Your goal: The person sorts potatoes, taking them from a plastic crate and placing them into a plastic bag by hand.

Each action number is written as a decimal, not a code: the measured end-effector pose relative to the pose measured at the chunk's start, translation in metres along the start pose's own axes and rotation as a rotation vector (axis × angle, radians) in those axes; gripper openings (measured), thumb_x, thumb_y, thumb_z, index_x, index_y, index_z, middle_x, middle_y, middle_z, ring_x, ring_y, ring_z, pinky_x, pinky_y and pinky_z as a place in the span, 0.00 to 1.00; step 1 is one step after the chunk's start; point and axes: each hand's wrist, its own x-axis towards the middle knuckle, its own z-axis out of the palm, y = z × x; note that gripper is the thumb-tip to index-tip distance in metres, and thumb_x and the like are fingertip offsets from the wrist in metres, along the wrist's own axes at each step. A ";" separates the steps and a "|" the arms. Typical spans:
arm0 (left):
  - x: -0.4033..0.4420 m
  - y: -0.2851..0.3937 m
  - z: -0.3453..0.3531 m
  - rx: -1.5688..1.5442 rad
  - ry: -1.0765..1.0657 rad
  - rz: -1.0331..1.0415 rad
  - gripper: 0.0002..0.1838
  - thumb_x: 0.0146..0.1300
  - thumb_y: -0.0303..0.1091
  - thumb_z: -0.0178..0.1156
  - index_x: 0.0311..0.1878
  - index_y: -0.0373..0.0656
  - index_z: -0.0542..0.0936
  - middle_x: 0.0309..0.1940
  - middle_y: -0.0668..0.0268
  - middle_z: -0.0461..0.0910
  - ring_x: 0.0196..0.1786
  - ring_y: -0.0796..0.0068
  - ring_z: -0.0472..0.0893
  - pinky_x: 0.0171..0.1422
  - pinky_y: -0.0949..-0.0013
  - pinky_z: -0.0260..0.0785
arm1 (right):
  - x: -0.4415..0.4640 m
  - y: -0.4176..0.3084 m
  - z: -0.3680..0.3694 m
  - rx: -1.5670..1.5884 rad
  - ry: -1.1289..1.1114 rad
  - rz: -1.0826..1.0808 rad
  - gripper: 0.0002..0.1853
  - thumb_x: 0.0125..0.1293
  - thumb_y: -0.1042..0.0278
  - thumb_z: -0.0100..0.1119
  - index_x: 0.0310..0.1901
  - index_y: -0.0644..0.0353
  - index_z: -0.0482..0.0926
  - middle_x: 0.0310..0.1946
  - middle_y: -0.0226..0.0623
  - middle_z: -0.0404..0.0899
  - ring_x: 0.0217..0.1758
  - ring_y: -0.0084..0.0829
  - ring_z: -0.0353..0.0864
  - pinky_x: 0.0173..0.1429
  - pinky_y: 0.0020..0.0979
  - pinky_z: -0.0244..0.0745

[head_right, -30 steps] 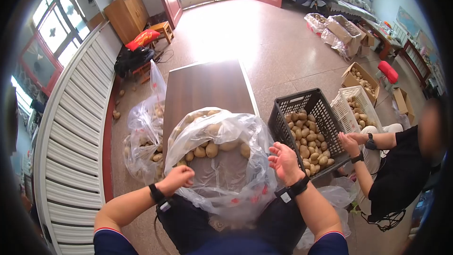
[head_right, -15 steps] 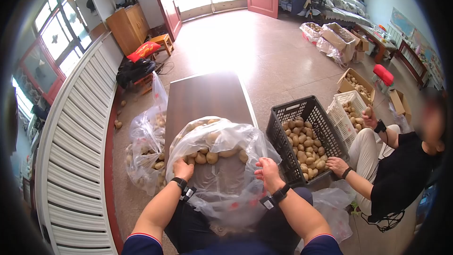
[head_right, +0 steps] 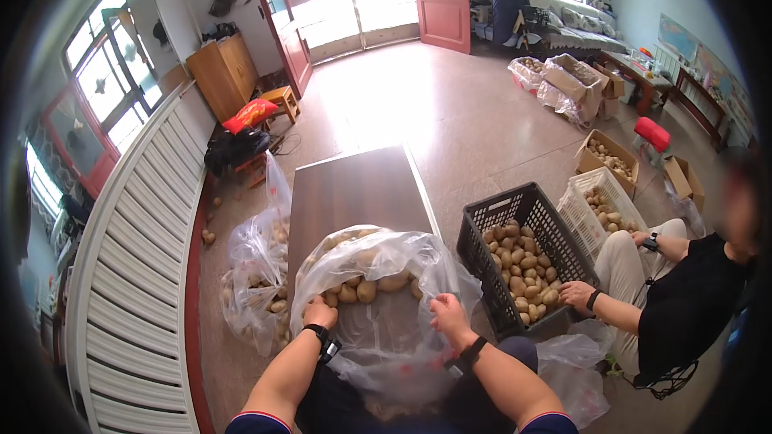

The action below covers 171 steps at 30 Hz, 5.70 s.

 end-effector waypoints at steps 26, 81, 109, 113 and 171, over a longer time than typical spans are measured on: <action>0.085 -0.053 0.095 0.421 -0.254 0.282 0.31 0.53 0.38 0.68 0.56 0.26 0.74 0.51 0.42 0.81 0.57 0.53 0.81 0.60 0.59 0.74 | -0.015 -0.001 0.001 -0.129 0.011 -0.045 0.28 0.68 0.53 0.59 0.60 0.67 0.70 0.44 0.41 0.79 0.32 0.29 0.81 0.37 0.31 0.78; -0.042 0.046 0.021 -0.848 -0.424 0.185 0.14 0.62 0.35 0.59 0.46 0.35 0.79 0.33 0.61 0.82 0.26 0.73 0.82 0.25 0.67 0.76 | -0.012 -0.086 -0.031 0.335 -0.022 -0.186 0.16 0.71 0.50 0.59 0.45 0.55 0.74 0.28 0.30 0.76 0.17 0.17 0.66 0.19 0.21 0.61; -0.005 0.055 0.042 -0.148 -0.070 0.525 0.34 0.56 0.33 0.62 0.69 0.44 0.68 0.64 0.45 0.65 0.66 0.46 0.69 0.71 0.57 0.64 | 0.084 0.008 -0.193 0.485 0.674 0.366 0.12 0.68 0.64 0.45 0.51 0.52 0.71 0.32 0.41 0.72 0.23 0.31 0.69 0.28 0.35 0.69; -0.006 0.056 0.041 -0.089 -0.064 0.518 0.32 0.58 0.33 0.61 0.68 0.50 0.68 0.65 0.49 0.64 0.64 0.46 0.72 0.67 0.54 0.68 | 0.075 0.001 -0.180 0.389 0.670 0.315 0.13 0.67 0.66 0.42 0.50 0.53 0.71 0.32 0.39 0.73 0.24 0.32 0.71 0.28 0.36 0.68; -0.052 0.086 0.047 -1.015 -0.961 0.250 0.25 0.60 0.41 0.47 0.61 0.44 0.71 0.44 0.57 0.78 0.33 0.57 0.82 0.32 0.59 0.78 | -0.002 -0.048 -0.035 -0.435 0.073 -0.680 0.17 0.62 0.65 0.62 0.51 0.60 0.77 0.35 0.39 0.81 0.38 0.39 0.82 0.45 0.36 0.77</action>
